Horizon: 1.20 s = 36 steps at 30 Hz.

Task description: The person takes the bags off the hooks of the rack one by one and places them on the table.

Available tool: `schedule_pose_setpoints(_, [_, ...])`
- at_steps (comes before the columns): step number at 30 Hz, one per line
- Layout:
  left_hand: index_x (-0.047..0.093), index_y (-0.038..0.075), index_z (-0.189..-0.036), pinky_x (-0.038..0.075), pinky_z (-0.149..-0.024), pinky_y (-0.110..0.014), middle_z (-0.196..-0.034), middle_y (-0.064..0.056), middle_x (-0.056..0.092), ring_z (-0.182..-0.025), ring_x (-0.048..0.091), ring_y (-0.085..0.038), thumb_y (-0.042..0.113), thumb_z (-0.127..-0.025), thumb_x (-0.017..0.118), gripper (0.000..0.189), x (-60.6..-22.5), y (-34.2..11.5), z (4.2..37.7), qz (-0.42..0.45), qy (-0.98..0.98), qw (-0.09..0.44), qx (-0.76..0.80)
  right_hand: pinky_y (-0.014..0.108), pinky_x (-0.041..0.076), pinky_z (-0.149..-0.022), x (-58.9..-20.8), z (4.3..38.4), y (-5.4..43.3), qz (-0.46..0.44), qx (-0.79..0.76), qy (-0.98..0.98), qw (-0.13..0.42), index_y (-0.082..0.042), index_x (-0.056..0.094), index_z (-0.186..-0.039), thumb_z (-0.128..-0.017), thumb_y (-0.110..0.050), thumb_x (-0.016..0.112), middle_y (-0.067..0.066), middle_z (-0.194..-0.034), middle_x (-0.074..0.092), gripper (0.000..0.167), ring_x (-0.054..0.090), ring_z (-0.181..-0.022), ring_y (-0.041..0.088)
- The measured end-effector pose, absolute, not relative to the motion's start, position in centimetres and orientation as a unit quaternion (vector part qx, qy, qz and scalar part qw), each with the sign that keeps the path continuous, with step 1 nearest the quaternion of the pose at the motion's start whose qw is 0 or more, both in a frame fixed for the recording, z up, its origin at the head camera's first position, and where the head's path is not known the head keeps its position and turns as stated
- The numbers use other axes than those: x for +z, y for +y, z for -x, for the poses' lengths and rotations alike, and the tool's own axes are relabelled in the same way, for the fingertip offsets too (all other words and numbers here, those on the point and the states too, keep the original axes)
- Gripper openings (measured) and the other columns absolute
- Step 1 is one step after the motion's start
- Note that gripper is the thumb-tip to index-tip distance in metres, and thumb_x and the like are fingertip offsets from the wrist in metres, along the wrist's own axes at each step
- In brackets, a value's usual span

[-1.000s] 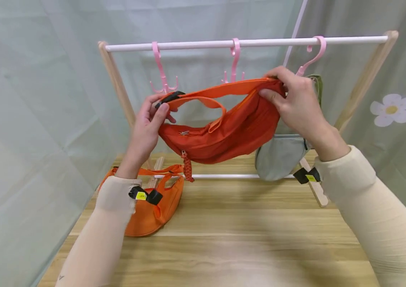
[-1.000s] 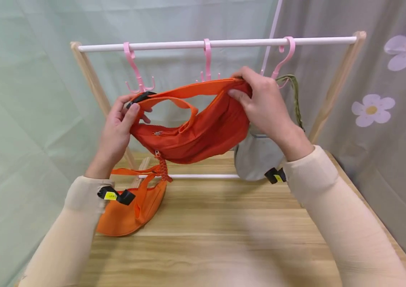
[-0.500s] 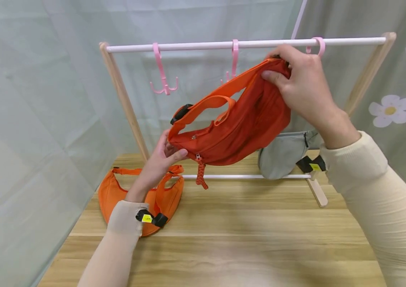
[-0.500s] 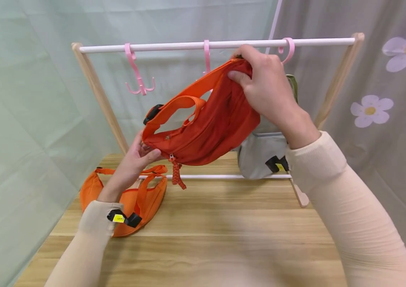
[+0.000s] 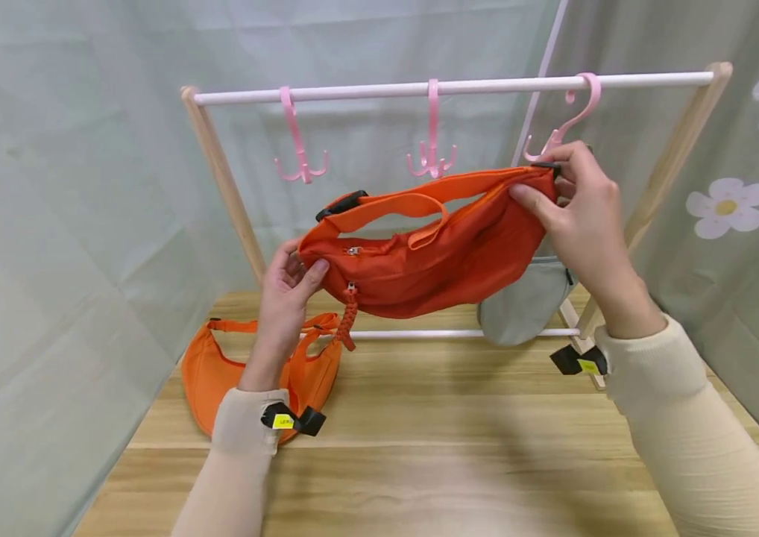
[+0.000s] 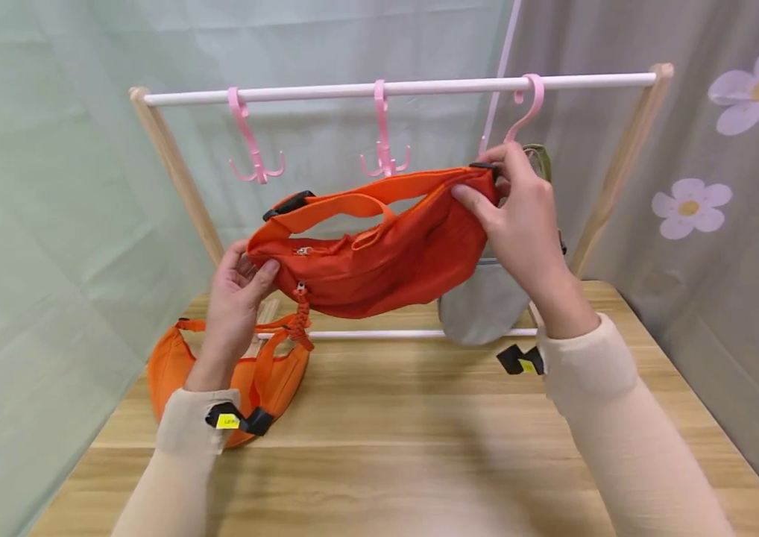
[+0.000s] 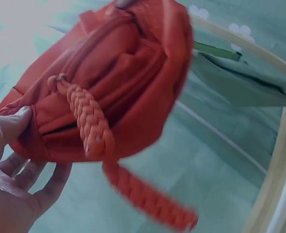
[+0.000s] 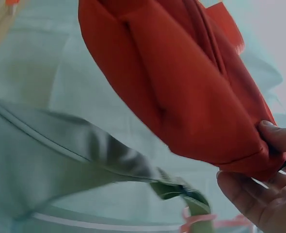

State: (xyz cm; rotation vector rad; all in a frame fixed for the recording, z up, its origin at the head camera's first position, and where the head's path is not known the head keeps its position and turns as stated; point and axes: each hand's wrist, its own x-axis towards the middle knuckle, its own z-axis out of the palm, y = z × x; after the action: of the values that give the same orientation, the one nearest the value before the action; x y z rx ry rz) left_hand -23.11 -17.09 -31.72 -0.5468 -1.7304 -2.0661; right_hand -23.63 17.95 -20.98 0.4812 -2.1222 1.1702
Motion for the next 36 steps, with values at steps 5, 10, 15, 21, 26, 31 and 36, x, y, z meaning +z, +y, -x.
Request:
schedule_pose_setpoints(5, [0.060,0.017,-0.130,0.056,-0.093,-0.028,-0.123,-0.005,0.062,-0.112,0.063,-0.023,0.005,-0.104,0.061,0.028,-31.8,-16.7,22.6,0.180,-0.625,0.196,-0.734,0.013,0.053,-0.074,-24.6,23.0,18.4,-0.154,0.490,-0.794,0.324,0.002,0.057,-0.127,-0.095,-0.017,0.078,0.000,-0.108,0.067,0.043,0.065,-0.091,0.011])
schedule_pose_setpoints(10, [0.060,0.019,-0.126,0.056,-0.090,-0.027,-0.121,-0.003,0.061,-0.112,0.063,-0.021,0.004,-0.105,0.060,0.026,-32.0,-16.8,21.8,0.169,-0.641,0.182,-0.727,0.014,0.050,-0.068,-27.9,22.0,18.5,-0.136,0.514,-0.783,0.324,0.002,0.059,-0.126,-0.095,-0.015,0.079,-0.010,-0.096,0.067,0.041,0.063,-0.087,0.010])
schedule_pose_setpoints(15, [0.058,0.013,-0.128,0.058,-0.086,-0.026,-0.117,-0.003,0.062,-0.106,0.065,-0.018,0.001,-0.104,0.061,0.026,-32.4,-17.8,21.2,0.179,-0.697,0.146,-0.679,0.014,0.048,-0.066,-30.0,21.4,19.0,-0.122,0.509,-0.792,0.315,0.003,0.060,-0.123,-0.095,-0.014,0.079,-0.012,-0.092,0.066,0.038,0.062,-0.085,0.006])
schedule_pose_setpoints(21, [0.057,0.004,-0.128,0.058,-0.085,-0.027,-0.116,-0.009,0.063,-0.107,0.064,-0.023,0.007,-0.103,0.065,0.027,-32.6,-19.1,21.1,0.210,-0.768,0.093,-0.598,0.008,0.046,-0.072,-31.5,21.3,20.1,-0.109,0.452,-0.843,0.271,0.002,0.065,-0.118,-0.095,-0.017,0.080,0.007,-0.105,0.067,0.033,0.058,-0.091,0.003])
schedule_pose_setpoints(26, [0.058,0.006,-0.128,0.061,-0.082,-0.031,-0.119,-0.012,0.062,-0.106,0.066,-0.027,0.010,-0.103,0.067,0.028,-33.1,-19.6,21.4,0.206,-0.789,0.048,-0.577,0.017,0.048,-0.067,-32.0,21.4,20.9,-0.113,0.417,-0.875,0.218,-0.003,0.068,-0.116,-0.094,-0.025,0.080,0.013,-0.104,0.069,0.034,0.059,-0.089,0.013])
schedule_pose_setpoints(31, [0.056,0.006,-0.132,0.062,-0.079,-0.035,-0.121,-0.014,0.060,-0.102,0.067,-0.027,0.011,-0.103,0.066,0.031,-33.5,-20.0,22.1,0.200,-0.791,0.012,-0.577,0.027,0.052,-0.062,-32.2,21.8,21.2,-0.110,0.411,-0.893,0.147,-0.004,0.066,-0.117,-0.095,-0.030,0.079,0.013,-0.102,0.069,0.037,0.063,-0.086,0.021])
schedule_pose_setpoints(36, [0.056,0.005,-0.136,0.062,-0.077,-0.038,-0.120,-0.017,0.059,-0.097,0.066,-0.027,0.008,-0.103,0.065,0.034,-34.6,-20.2,23.0,0.199,-0.812,-0.018,-0.549,0.031,0.050,-0.062,-33.1,22.9,21.1,-0.118,0.398,-0.905,0.093,-0.002,0.064,-0.115,-0.095,-0.027,0.079,0.012,-0.096,0.068,0.034,0.063,-0.080,0.023])
